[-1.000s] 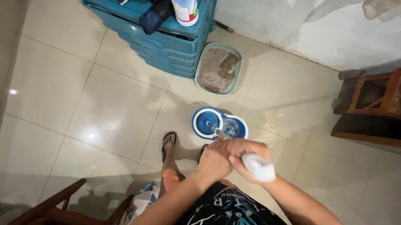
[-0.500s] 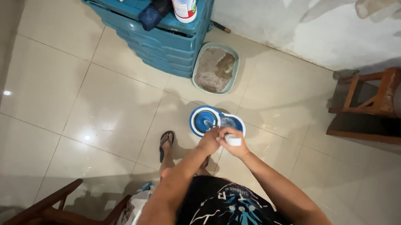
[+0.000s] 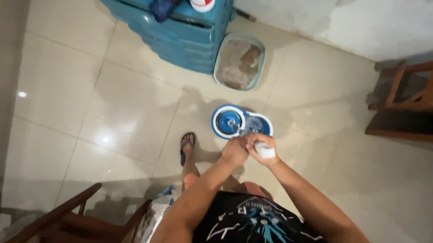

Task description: The person cleans the floor by dipping a spin mop into a blue and white bucket, spinning it to wring out excess water, and then moving the mop head across the tiled surface in various directions.

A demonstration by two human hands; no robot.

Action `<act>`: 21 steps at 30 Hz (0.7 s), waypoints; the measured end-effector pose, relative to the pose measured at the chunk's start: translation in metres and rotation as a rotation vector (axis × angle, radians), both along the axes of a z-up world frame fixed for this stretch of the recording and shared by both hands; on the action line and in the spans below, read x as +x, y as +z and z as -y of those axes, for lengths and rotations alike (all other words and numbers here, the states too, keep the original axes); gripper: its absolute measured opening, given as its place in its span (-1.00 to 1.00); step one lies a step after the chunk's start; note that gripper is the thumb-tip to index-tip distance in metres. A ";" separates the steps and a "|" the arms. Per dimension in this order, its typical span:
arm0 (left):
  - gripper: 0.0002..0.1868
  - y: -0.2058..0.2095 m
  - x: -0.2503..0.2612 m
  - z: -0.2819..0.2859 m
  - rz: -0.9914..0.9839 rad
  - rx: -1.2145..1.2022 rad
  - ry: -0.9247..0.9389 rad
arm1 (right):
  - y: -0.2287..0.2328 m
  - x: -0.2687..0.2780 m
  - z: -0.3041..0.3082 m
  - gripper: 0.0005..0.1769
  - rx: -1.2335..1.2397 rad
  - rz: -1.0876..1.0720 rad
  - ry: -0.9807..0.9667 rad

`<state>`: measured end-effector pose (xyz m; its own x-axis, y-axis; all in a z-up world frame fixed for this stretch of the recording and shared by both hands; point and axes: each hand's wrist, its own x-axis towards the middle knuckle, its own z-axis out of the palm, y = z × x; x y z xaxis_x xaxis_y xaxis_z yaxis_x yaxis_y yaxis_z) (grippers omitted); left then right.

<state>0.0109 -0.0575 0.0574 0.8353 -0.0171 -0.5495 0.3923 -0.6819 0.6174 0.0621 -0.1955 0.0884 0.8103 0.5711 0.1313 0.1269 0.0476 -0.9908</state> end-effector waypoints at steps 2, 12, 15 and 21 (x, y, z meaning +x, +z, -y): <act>-0.72 -0.026 -0.004 -0.003 -0.022 -0.031 0.018 | -0.011 -0.002 -0.001 -0.83 -0.057 0.015 0.082; -0.61 0.146 -0.020 -0.009 0.828 -0.140 0.016 | 0.185 0.005 0.011 -0.82 -0.029 0.118 0.049; -0.73 0.142 -0.009 -0.005 0.551 -0.115 0.161 | 0.149 0.010 -0.004 -0.79 -0.007 0.142 0.057; -0.55 0.036 -0.002 0.005 0.417 -0.218 0.133 | 0.013 0.010 0.014 -0.93 0.022 0.058 0.035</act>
<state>0.0092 -0.0628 0.0932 0.9862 0.0274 -0.1632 0.1562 -0.4800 0.8633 0.0716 -0.2099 0.1014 0.7807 0.5954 0.1897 0.1816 0.0743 -0.9806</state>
